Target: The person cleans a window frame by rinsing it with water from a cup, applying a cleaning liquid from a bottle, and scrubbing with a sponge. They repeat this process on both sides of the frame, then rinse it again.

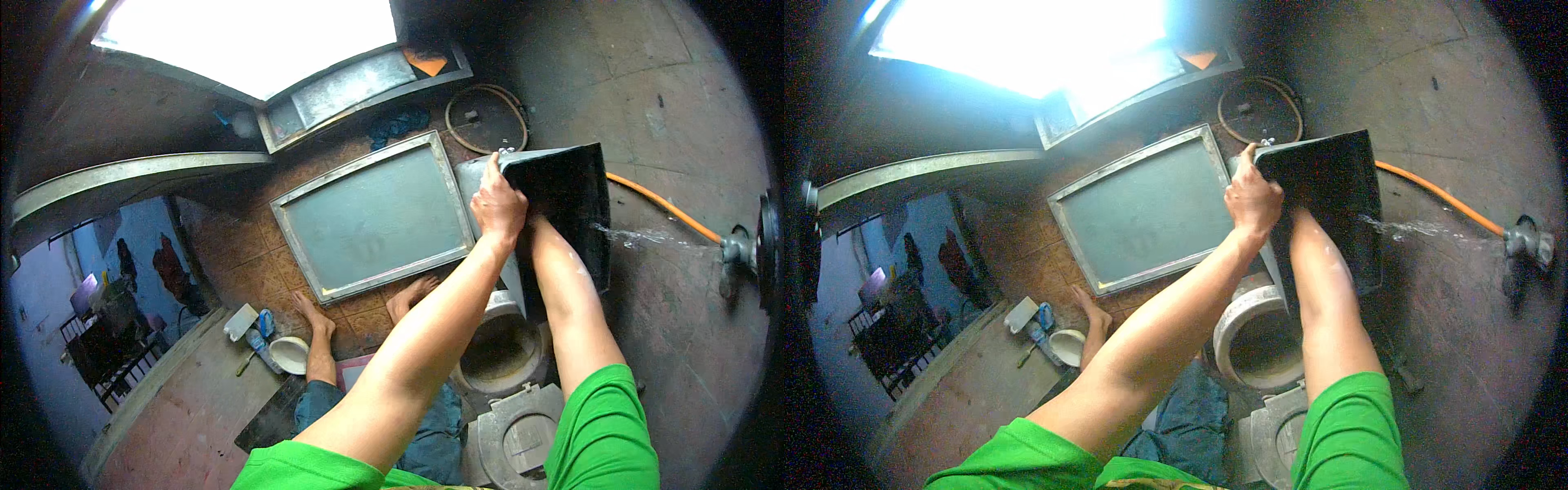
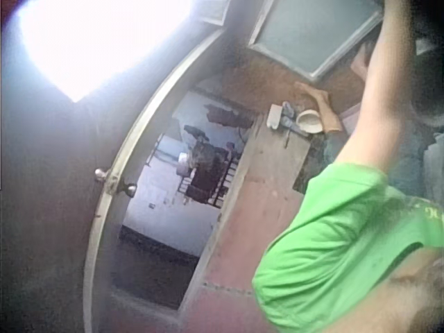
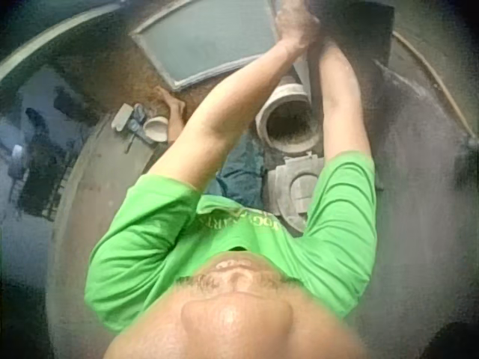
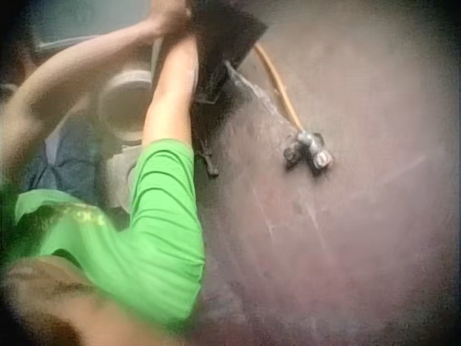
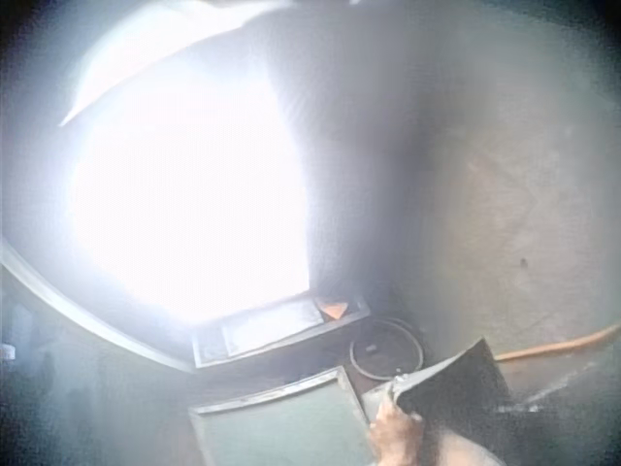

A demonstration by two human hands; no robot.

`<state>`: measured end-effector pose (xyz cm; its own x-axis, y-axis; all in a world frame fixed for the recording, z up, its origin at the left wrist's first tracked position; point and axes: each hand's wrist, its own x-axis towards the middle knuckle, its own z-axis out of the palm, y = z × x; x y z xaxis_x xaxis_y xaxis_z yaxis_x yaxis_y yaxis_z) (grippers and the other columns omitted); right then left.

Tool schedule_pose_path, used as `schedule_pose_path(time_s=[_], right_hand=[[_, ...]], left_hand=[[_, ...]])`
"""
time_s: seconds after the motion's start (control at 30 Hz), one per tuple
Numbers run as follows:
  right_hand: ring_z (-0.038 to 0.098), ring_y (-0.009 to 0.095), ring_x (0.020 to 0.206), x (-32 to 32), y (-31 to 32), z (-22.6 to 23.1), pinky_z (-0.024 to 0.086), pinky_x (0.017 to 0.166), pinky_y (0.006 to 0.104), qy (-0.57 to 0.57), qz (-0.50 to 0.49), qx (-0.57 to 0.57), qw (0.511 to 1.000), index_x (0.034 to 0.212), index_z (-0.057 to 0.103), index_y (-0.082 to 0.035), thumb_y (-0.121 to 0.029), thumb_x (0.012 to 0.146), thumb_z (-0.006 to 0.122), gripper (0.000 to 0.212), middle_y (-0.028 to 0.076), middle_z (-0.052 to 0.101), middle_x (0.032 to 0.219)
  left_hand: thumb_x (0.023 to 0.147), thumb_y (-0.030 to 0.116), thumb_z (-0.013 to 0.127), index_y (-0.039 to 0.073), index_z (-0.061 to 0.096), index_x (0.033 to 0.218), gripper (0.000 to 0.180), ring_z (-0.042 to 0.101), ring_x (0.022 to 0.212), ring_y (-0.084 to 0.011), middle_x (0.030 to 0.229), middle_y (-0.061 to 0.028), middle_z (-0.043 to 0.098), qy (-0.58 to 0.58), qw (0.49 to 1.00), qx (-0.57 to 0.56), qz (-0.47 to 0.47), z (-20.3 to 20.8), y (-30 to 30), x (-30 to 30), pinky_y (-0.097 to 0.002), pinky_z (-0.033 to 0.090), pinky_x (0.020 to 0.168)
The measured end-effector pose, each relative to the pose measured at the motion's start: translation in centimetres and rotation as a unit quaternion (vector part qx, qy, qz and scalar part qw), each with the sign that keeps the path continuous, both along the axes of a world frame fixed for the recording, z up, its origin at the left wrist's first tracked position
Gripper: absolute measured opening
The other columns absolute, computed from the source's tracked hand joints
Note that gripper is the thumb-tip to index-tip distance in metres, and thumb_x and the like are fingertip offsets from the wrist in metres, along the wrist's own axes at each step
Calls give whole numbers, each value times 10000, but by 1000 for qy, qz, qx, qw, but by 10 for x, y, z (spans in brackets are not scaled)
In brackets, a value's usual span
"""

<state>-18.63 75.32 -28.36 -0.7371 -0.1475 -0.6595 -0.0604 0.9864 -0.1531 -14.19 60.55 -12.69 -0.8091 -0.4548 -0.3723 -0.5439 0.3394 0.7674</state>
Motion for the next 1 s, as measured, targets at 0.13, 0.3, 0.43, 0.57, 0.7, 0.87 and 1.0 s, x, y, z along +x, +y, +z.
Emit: schedule_pose_path(time_s=[0.13,0.3,0.43,0.57,0.7,0.87,1.0], right_hand=[[611,279,1187,-7,15,1,494,1032,423,-34,-30,-2,999,1447,532,-33,-253,1031,627,481,158,644,1334],[627,271,1133,30,48,9,513,989,421,-70,-94,-19,993,1444,531,-37,-257,1020,651,493,153,657,1293],[640,265,1089,69,54,17,529,954,420,-69,-176,-24,982,1441,530,-40,-260,1011,670,503,149,667,1260],[653,258,1046,88,52,22,544,920,418,-33,-255,-57,965,1438,529,-43,-263,1002,689,514,145,678,1227],[665,252,1003,123,53,45,559,886,417,38,-350,-165,921,1436,528,-46,-266,993,709,526,140,688,1194],[668,258,1033,155,33,128,560,900,413,-9,-460,-358,812,1437,512,-45,-248,963,756,570,139,680,1220],[470,3,565,173,-15,251,367,424,207,71,-435,-434,786,1381,497,-69,-94,908,817,571,-5,626,961]], left_hand=[[788,13,639,100,559,1420,642,722,1012,-461,1227,-210,727,4,999,-34,16,1,-7,0,-526,588,896],[740,9,680,148,569,1412,695,720,1033,-456,1200,-202,741,-50,998,-19,30,3,-8,-2,-533,587,919],[748,26,691,168,560,1426,705,725,1039,-445,1222,-172,743,-41,998,-17,34,4,-5,-1,-533,588,923],[762,46,700,169,558,1432,696,722,1069,-432,1239,-152,742,-53,999,-5,-1,15,-8,-4,-521,584,943],[845,217,759,158,531,1464,663,680,1189,-398,1359,-151,686,-9,999,6,-31,13,-14,1,-506,555,996],[999,728,482,6,387,1586,935,553,1383,-411,1500,-274,552,-24,994,50,-94,-12,-53,25,-456,421,1168],[1039,670,474,14,599,1446,782,673,1227,-373,1336,-236,689,-94,964,230,-93,9,-85,73,-445,503,1077]])
